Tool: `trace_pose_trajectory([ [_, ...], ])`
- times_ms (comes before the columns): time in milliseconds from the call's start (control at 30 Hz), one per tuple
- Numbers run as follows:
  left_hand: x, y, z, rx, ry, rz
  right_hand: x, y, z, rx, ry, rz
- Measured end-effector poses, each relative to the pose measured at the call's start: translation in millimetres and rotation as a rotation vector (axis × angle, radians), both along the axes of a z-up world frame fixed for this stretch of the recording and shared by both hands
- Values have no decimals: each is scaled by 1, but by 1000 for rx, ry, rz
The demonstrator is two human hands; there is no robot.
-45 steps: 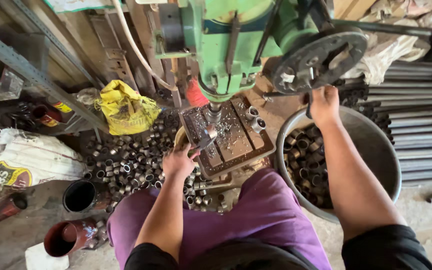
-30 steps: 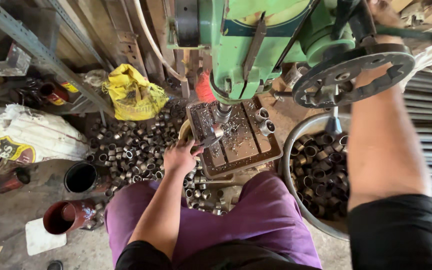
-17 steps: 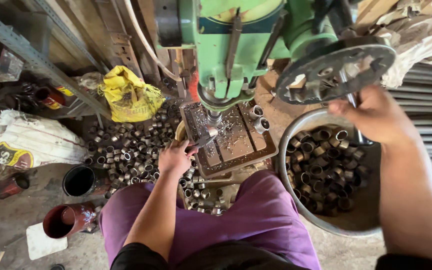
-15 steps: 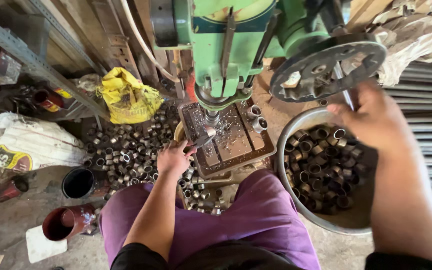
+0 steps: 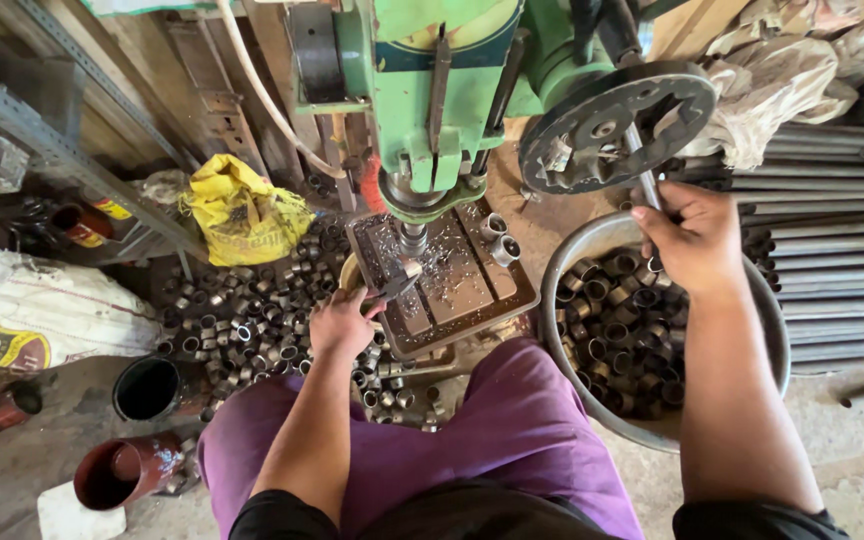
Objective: The person operates a drill press to drill holes into small metal cylindrical parts. They pick up parts from a large metal basin, place them under the drill bit, lower the drill to process them, and then place the finished parts into a tray on the machine table.
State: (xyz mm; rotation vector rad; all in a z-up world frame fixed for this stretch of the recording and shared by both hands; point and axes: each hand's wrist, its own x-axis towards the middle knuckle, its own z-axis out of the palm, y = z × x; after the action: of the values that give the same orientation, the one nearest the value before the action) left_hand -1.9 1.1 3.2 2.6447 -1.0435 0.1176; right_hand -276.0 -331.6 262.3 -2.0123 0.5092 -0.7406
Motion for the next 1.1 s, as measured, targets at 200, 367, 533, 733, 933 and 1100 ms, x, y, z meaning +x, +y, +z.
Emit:
trace_pose_trajectory([
  [200, 5, 6, 5, 28, -33, -19, 8, -5, -18, -5, -28, -52],
  [367, -5, -1, -3, 106, 113, 15, 23, -2, -36, -243, -21, -155],
  [533, 3, -2, -5, 165, 128, 8, -1, 32, -11, -974, -358, -467],
  [733, -2, 0, -2, 197, 116, 39, -24, 54, 17, -1064, -111, -515],
  [933, -6, 2, 14, 323, 213, 90, -39, 38, 20, -811, -280, -309],
  [1100, -2, 22, 4, 363, 188, 75, -65, 37, -20, -699, -323, -201],
])
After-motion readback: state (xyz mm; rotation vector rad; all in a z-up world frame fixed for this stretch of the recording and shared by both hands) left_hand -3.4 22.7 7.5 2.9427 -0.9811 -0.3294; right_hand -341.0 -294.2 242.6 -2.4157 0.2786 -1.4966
